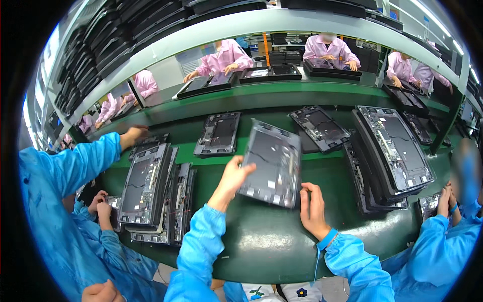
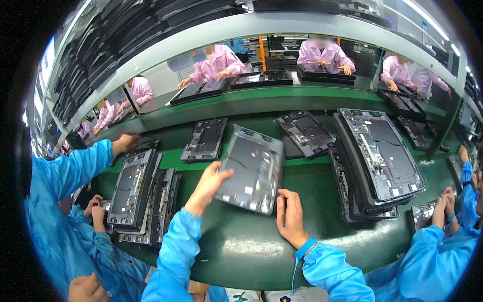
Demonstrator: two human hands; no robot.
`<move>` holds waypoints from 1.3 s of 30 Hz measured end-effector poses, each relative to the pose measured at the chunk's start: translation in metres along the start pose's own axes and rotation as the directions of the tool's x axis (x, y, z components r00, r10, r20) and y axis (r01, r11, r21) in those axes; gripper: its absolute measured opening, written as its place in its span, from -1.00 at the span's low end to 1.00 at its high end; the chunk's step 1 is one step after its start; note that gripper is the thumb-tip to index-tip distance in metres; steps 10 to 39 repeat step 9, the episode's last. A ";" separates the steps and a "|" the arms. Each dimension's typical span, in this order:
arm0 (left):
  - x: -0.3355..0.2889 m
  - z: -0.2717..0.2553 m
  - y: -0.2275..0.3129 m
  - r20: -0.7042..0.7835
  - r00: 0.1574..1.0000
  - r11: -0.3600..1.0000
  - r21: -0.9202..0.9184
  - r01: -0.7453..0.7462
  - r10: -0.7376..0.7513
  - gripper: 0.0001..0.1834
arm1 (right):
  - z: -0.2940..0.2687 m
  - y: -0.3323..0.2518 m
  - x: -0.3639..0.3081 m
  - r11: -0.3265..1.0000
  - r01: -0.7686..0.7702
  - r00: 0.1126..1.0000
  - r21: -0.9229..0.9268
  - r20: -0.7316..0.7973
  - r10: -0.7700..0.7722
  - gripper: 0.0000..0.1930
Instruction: The worker is assembling the internal components and outer casing of tablet devices on an assembly line.
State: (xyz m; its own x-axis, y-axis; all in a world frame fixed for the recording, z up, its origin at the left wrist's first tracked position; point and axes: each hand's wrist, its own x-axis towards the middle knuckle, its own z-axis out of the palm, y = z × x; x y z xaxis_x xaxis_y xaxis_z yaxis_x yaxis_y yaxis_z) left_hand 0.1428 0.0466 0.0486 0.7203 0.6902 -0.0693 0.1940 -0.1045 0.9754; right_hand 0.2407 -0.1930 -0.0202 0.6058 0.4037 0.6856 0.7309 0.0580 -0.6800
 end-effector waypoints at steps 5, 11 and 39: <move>0.131 -0.006 -0.017 -0.164 0.985 0.998 -0.003 -0.055 0.054 -0.55 | 0.001 -0.002 0.005 0.996 0.070 0.993 0.062 0.092 -0.075 -0.86; 0.174 -0.041 -0.002 -0.405 0.908 0.542 0.790 0.287 0.108 -0.20 | 0.002 0.001 0.005 1.000 -0.002 0.986 0.029 0.164 -0.003 -0.85; 0.174 -0.041 -0.002 -0.405 0.908 0.542 0.790 0.287 0.108 -0.20 | 0.002 0.001 0.005 1.000 -0.002 0.986 0.029 0.164 -0.003 -0.85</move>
